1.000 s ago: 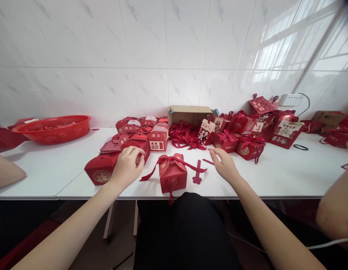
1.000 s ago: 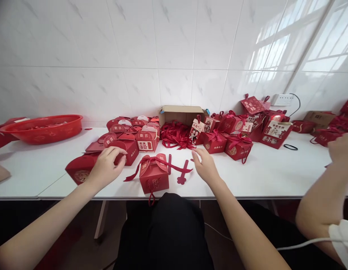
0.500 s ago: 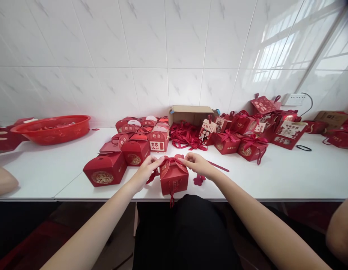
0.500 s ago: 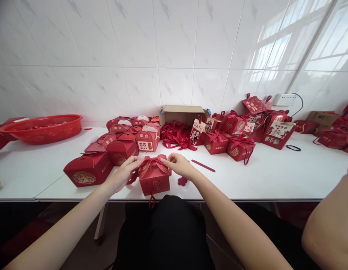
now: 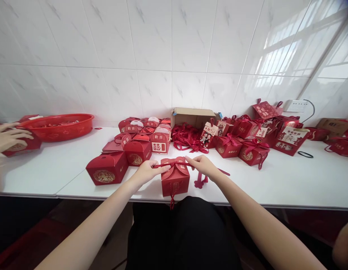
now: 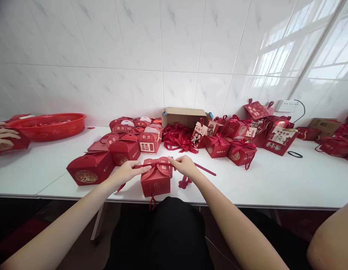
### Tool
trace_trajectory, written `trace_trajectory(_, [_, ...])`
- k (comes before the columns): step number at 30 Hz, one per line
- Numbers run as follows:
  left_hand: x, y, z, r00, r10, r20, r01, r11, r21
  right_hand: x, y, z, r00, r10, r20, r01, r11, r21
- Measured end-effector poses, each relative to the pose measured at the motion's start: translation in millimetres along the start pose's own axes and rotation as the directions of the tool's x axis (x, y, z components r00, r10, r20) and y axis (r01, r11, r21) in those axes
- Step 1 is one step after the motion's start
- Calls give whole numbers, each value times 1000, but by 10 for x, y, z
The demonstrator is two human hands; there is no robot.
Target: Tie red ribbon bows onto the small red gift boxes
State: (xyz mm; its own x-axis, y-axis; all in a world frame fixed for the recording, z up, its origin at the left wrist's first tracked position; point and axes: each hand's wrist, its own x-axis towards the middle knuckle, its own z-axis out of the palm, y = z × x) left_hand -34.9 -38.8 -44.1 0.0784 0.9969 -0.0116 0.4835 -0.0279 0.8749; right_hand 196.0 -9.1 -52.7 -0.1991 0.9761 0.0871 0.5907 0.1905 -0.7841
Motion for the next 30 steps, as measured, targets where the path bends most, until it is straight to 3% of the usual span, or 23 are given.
trace_trajectory(3, [-23,-46,-20,994,-47,-102,57,994,98,14,151,29,988,-44,-147,27,994,-110])
trace_trajectory(6, [-52,-67,-30,989,-60,-133,77,988,131,-4,261,48,973,-70,-219,37,988,-151])
trace_trajectory(17, [-65,-57,-41,970,-47,-237,83,986,145,-86,252,22,932,-175,-316,105,968,-226])
trace_trajectory(21, [-80,-78,-19,981,-66,-181,81,994,77,-104,273,48,934,-156,-320,102,979,-179])
trace_trajectory(26, [-89,-178,75,992,-108,-64,98,984,-147,-127,296,54,958,-94,-272,82,995,-55])
trace_trajectory(30, [-65,-244,154,987,-125,-96,106,976,-189,-125,339,63,994,-4,-112,15,995,94])
